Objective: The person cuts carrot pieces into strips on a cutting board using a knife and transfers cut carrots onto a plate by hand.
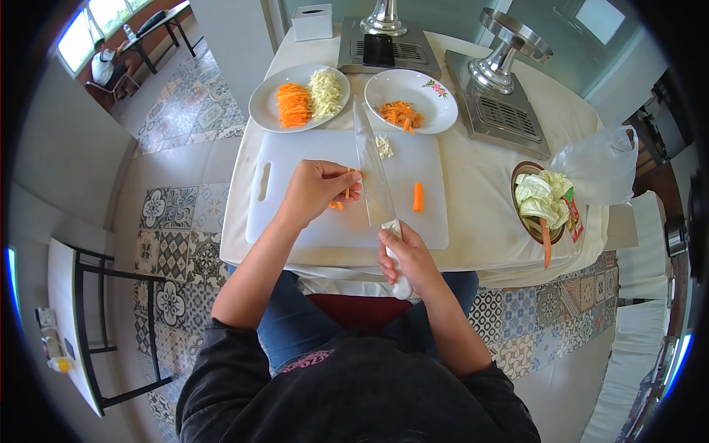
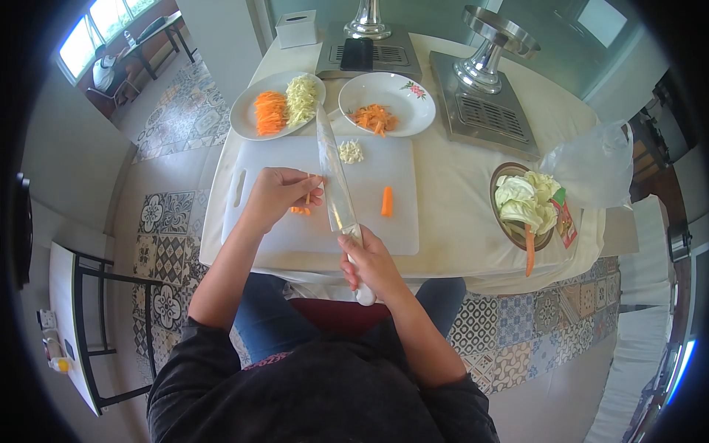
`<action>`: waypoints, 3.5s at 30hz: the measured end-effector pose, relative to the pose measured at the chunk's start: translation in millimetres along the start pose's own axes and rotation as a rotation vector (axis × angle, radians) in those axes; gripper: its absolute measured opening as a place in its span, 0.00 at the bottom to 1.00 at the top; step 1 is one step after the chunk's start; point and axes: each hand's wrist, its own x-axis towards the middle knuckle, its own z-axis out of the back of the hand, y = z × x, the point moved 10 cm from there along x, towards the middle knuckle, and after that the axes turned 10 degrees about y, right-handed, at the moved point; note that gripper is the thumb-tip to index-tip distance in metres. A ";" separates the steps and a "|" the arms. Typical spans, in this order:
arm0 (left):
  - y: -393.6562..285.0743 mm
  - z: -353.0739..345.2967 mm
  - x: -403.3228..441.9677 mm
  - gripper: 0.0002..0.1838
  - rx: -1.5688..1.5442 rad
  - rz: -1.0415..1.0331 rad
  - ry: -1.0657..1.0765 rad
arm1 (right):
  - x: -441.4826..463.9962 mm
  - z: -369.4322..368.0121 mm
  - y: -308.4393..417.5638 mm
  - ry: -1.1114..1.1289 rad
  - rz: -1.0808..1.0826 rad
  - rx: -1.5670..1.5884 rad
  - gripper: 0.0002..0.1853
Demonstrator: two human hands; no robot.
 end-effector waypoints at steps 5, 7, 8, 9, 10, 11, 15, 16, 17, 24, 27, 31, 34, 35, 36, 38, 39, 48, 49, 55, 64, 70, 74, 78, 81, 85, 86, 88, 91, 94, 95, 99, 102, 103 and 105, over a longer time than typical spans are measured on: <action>0.8 -1.3 4.2 0.14 0.125 0.050 0.041 | 4.3 -2.3 -1.8 -0.009 0.009 -0.036 0.16; -0.6 1.3 5.1 0.13 0.096 0.034 0.037 | 5.3 -4.7 0.0 -0.012 0.018 -0.051 0.17; -0.8 3.2 5.3 0.13 0.080 0.027 0.034 | 5.7 -4.7 -0.5 -0.014 0.017 -0.052 0.17; -3.9 8.3 6.7 0.12 0.098 -0.001 0.020 | 6.2 -4.5 -0.9 -0.016 0.015 -0.055 0.17; -7.4 16.4 10.1 0.12 0.115 -0.031 0.005 | 6.8 -4.3 -0.9 -0.017 0.014 -0.060 0.17; -10.9 26.7 15.0 0.12 0.132 -0.062 -0.010 | 6.5 -2.2 -0.6 -0.032 0.016 -0.048 0.16; -62.4 108.7 54.0 0.10 0.721 -0.235 -0.324 | 3.4 10.3 -2.9 -0.076 0.016 0.024 0.15; -72.5 121.3 70.0 0.09 0.870 -0.216 -0.339 | 3.4 12.6 -4.4 -0.084 0.016 0.047 0.14; -76.4 133.9 89.5 0.08 0.969 -0.255 -0.318 | 3.8 12.2 -5.4 -0.078 0.013 0.051 0.14; -58.1 159.5 154.2 0.10 1.222 -0.291 -0.171 | 2.1 10.4 -0.9 -0.087 0.010 0.043 0.11; -63.4 152.9 150.7 0.11 1.177 -0.286 -0.151 | 2.5 11.5 -2.8 -0.065 -0.004 0.040 0.11; -65.1 148.4 150.4 0.10 1.162 -0.308 -0.110 | 2.6 10.7 -3.9 -0.060 -0.017 0.025 0.13; -68.3 147.6 146.4 0.11 1.129 -0.349 -0.128 | 2.4 11.4 -3.6 -0.063 -0.011 0.022 0.14; -71.5 148.4 143.0 0.11 1.135 -0.366 -0.164 | 2.1 11.5 -3.6 -0.065 -0.009 0.030 0.14; -77.0 148.2 136.1 0.10 1.140 -0.382 -0.201 | 1.9 11.3 -3.5 -0.066 -0.008 0.038 0.14; -86.3 152.2 120.2 0.10 1.115 -0.391 -0.288 | 1.4 11.1 -2.8 -0.072 -0.007 0.043 0.14; -91.5 155.4 110.4 0.10 1.088 -0.386 -0.336 | 1.5 10.9 -2.3 -0.077 -0.006 0.042 0.13; -43.1 35.9 -21.1 0.13 0.866 -0.373 -0.104 | 4.1 9.6 -1.2 -0.058 0.029 0.044 0.13; -37.1 24.5 -27.3 0.14 0.885 -0.386 -0.086 | 4.2 10.0 -0.7 -0.057 0.030 0.038 0.13; -12.4 6.6 -34.4 0.13 0.953 -0.512 -0.085 | 2.7 11.0 -2.2 -0.042 0.032 0.061 0.13; -21.2 -13.8 -36.7 0.07 1.165 -0.466 -0.032 | 2.3 9.9 -1.9 -0.024 0.048 0.080 0.13; -26.0 -26.0 -37.9 0.06 1.259 -0.511 0.057 | 2.0 10.3 -2.7 -0.022 0.046 0.079 0.12; -23.0 -33.9 -36.0 0.06 1.392 -0.553 0.124 | 0.7 10.3 -1.6 -0.019 0.048 0.079 0.12; -20.5 -42.3 -35.7 0.09 1.473 -0.650 0.176 | 1.2 10.1 -2.0 -0.008 0.060 0.089 0.13; -20.7 -46.4 -36.5 0.09 1.515 -0.752 0.154 | -3.1 11.5 -3.0 -0.017 0.076 0.092 0.13; -31.7 -49.5 -46.6 0.09 1.368 -0.882 0.019 | -19.2 17.8 -5.8 -0.048 0.079 0.048 0.14; -27.3 -51.2 -46.6 0.09 1.363 -0.843 0.011 | -24.6 20.4 -6.6 -0.072 0.071 0.038 0.13; -21.2 -51.9 -53.8 0.09 1.285 -0.814 -0.073 | -37.2 26.6 -6.5 -0.126 0.051 0.016 0.12; -13.2 -46.3 -74.3 0.08 1.111 -0.804 -0.249 | -54.7 36.0 -4.6 -0.149 0.057 -0.057 0.13; -7.2 -40.0 -89.0 0.09 1.037 -0.723 -0.353 | -64.8 39.5 -1.4 -0.193 0.012 -0.168 0.13; -6.7 -36.8 -92.9 0.09 1.029 -0.690 -0.392 | -67.2 39.0 1.9 -0.206 -0.003 -0.219 0.13; 4.9 -22.2 -91.5 0.10 0.998 -0.574 -0.502 | -69.0 28.6 9.1 -0.180 -0.104 -0.521 0.13; 5.5 -26.2 -84.2 0.12 1.013 -0.503 -0.482 | -68.4 18.0 10.2 -0.153 -0.193 -0.601 0.13; 5.3 -26.8 -81.6 0.12 1.016 -0.483 -0.488 | -68.3 14.9 12.1 -0.157 -0.197 -0.607 0.13; 6.1 -28.3 -77.9 0.14 1.021 -0.443 -0.499 | -68.9 11.0 14.2 -0.167 -0.206 -0.617 0.12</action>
